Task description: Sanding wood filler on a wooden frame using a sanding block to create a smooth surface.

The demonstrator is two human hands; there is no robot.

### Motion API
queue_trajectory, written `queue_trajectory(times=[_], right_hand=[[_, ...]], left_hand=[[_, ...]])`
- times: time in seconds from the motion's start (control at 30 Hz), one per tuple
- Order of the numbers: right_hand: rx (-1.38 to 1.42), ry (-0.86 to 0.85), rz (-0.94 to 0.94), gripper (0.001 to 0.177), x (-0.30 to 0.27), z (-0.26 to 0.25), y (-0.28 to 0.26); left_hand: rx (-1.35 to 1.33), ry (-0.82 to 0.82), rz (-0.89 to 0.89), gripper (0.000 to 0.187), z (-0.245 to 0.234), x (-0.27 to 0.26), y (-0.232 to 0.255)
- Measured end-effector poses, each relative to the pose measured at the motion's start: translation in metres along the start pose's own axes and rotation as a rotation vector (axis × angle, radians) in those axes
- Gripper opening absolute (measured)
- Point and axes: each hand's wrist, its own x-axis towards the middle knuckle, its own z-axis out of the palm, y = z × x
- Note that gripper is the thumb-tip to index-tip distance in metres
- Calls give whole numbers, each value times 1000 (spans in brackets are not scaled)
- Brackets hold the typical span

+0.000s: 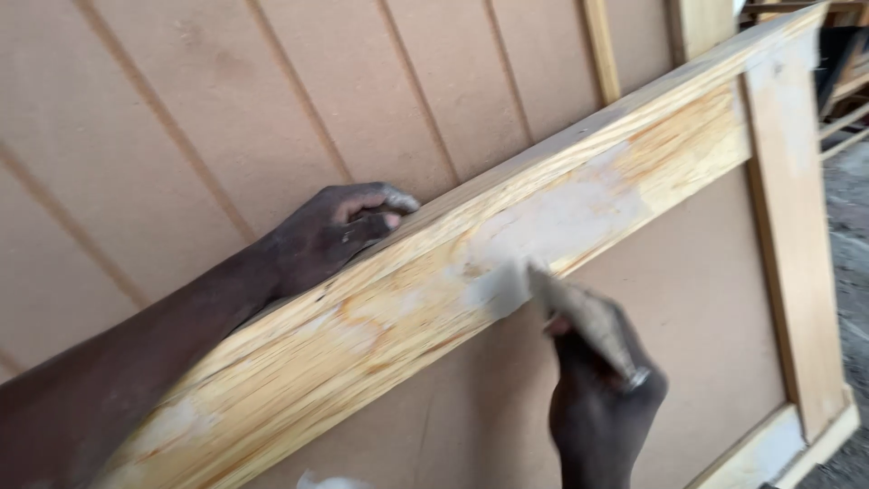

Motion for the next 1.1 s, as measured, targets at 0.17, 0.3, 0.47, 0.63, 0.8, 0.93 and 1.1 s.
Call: queue_trajectory(times=[0.17, 0.3, 0.47, 0.63, 0.8, 0.93, 1.1], right_hand=[[95, 103, 188, 13, 22, 3, 15], [104, -47, 17, 12, -11, 13, 16], [229, -264, 20, 25, -16, 11, 4], [187, 45, 20, 6, 16, 7, 19], [162, -81, -34, 21, 8, 17, 8], [254, -140, -17, 25, -20, 25, -4], [385, 45, 264, 19, -13, 16, 11]], left_hand=[[-61, -16, -51, 42, 2, 2, 2], [-55, -9, -108, 41, 1, 3, -1], [-84, -19, -60, 44, 1, 5, -9], [-7, -16, 58, 43, -2, 4, -11], [-189, -39, -41, 46, 2, 7, -20], [-189, -10, -66, 42, 2, 1, -8], [-100, -2, -69, 49, 1, 4, -11]])
